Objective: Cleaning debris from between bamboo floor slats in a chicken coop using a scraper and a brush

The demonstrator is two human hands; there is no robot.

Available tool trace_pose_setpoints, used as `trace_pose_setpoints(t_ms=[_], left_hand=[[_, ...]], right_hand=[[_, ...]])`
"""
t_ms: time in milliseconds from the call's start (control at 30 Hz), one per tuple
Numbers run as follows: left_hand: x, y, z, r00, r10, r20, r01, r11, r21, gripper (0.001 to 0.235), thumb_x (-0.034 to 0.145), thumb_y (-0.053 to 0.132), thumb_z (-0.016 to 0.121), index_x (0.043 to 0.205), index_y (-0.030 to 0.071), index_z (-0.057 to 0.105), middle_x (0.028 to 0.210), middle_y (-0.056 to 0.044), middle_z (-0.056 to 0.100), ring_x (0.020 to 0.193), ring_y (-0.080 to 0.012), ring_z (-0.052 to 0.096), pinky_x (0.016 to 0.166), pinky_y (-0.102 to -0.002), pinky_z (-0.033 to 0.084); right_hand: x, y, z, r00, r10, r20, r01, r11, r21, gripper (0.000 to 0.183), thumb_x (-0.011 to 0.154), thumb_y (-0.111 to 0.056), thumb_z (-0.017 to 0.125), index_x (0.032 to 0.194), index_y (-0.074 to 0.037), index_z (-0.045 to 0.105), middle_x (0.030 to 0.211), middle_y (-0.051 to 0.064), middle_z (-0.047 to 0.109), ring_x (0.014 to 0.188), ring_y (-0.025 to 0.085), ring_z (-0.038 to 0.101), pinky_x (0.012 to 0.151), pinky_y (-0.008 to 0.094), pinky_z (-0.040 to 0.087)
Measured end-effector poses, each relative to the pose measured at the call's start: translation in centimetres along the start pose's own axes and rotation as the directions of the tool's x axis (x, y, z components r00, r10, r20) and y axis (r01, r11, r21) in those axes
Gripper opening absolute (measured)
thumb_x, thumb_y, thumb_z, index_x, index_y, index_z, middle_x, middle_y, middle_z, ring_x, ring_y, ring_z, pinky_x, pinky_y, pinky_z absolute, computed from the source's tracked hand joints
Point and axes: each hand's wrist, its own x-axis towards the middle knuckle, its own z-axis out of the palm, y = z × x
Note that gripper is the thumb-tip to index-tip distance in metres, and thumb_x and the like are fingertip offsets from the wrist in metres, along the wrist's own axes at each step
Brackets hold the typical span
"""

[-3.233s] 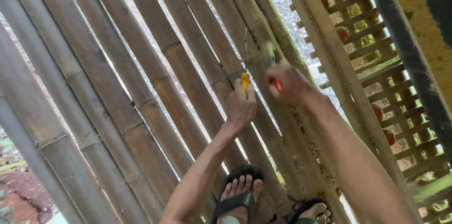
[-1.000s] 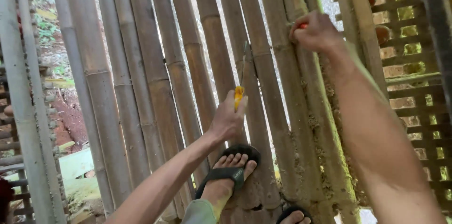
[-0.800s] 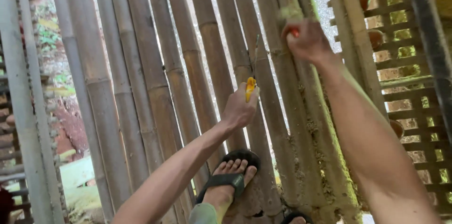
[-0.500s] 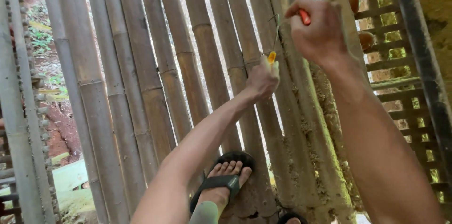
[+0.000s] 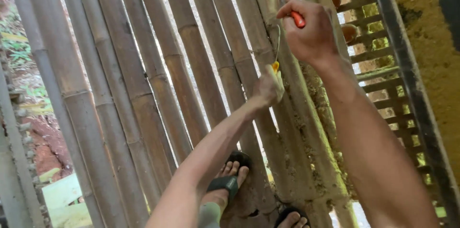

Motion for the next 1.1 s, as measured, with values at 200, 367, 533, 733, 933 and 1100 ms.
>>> trace_pose_setpoints(t_ms=[200, 367, 533, 733, 933, 1100], left_hand=[[-2.5, -2.1, 3.0, 0.989, -0.099, -0.106, 0.115, 0.981, 0.157, 0.033, 0.103, 0.052, 0.034, 0.107, 0.021, 0.044, 0.077, -0.004, 0.075, 0.082, -0.0258, 0.077, 0.07, -0.039, 0.058], [7.3, -9.4, 7.9, 0.982, 0.011, -0.19, -0.076, 0.938, -0.338, 0.049, 0.104, 0.055, 0.028, 0.135, 0.017, 0.025, 0.119, 0.007, 0.036, 0.113, -0.0164, 0.044, 0.095, -0.028, 0.034], [-3.7, -8.7, 11.0, 0.985, 0.01, -0.173, 0.046, 0.948, 0.313, 0.035, 0.102, 0.05, 0.04, 0.122, 0.021, 0.045, 0.08, -0.004, 0.074, 0.079, -0.0231, 0.077, 0.062, -0.037, 0.061], [-4.3, -0.7, 1.4, 0.949, -0.31, -0.051, 0.268, 0.886, -0.379, 0.079, 0.097, 0.055, 0.032, 0.145, -0.004, 0.055, 0.122, -0.016, 0.073, 0.114, -0.0348, 0.069, 0.098, -0.033, 0.054], [-8.5, -3.4, 5.4, 0.956, -0.293, -0.026, 0.283, 0.941, -0.185, 0.055, 0.104, 0.043, 0.029, 0.125, -0.002, 0.054, 0.085, -0.016, 0.075, 0.078, -0.0291, 0.076, 0.087, -0.041, 0.059], [-3.2, -2.3, 1.6, 0.991, 0.104, 0.082, -0.127, 0.918, 0.375, 0.043, 0.095, 0.037, 0.056, 0.12, 0.002, 0.05, 0.1, -0.029, 0.072, 0.102, -0.0434, 0.072, 0.083, -0.053, 0.059]], right_hand=[[-1.2, 1.0, 0.9, 0.992, 0.069, -0.107, -0.071, 0.997, -0.01, 0.023, 0.089, -0.009, 0.059, 0.099, -0.017, 0.078, 0.13, 0.018, 0.069, 0.113, 0.045, 0.065, 0.098, 0.052, 0.051], [-1.1, 1.7, 1.8, 0.995, 0.068, -0.073, -0.066, 0.997, 0.036, 0.022, 0.093, -0.008, 0.057, 0.105, -0.012, 0.074, 0.133, 0.024, 0.065, 0.121, 0.049, 0.059, 0.1, 0.057, 0.048], [-0.7, 2.8, 2.1, 0.991, 0.094, -0.092, -0.091, 0.995, 0.039, 0.021, 0.09, -0.012, 0.057, 0.101, -0.016, 0.075, 0.118, 0.018, 0.073, 0.125, 0.04, 0.061, 0.103, 0.052, 0.049], [-1.8, 4.9, 3.0, 0.988, 0.137, -0.066, -0.134, 0.99, 0.047, 0.024, 0.092, -0.013, 0.059, 0.106, -0.02, 0.076, 0.116, 0.015, 0.073, 0.124, 0.037, 0.062, 0.108, 0.049, 0.046], [-1.3, 5.7, 3.1, 0.977, 0.197, -0.084, -0.199, 0.98, -0.008, 0.023, 0.09, -0.018, 0.062, 0.106, -0.021, 0.078, 0.124, 0.016, 0.072, 0.12, 0.042, 0.063, 0.1, 0.051, 0.049], [0.0, 6.9, 4.5, 0.976, 0.153, -0.154, -0.163, 0.985, -0.058, 0.021, 0.093, -0.022, 0.061, 0.103, -0.029, 0.078, 0.109, 0.007, 0.076, 0.107, 0.034, 0.069, 0.096, 0.045, 0.051]])
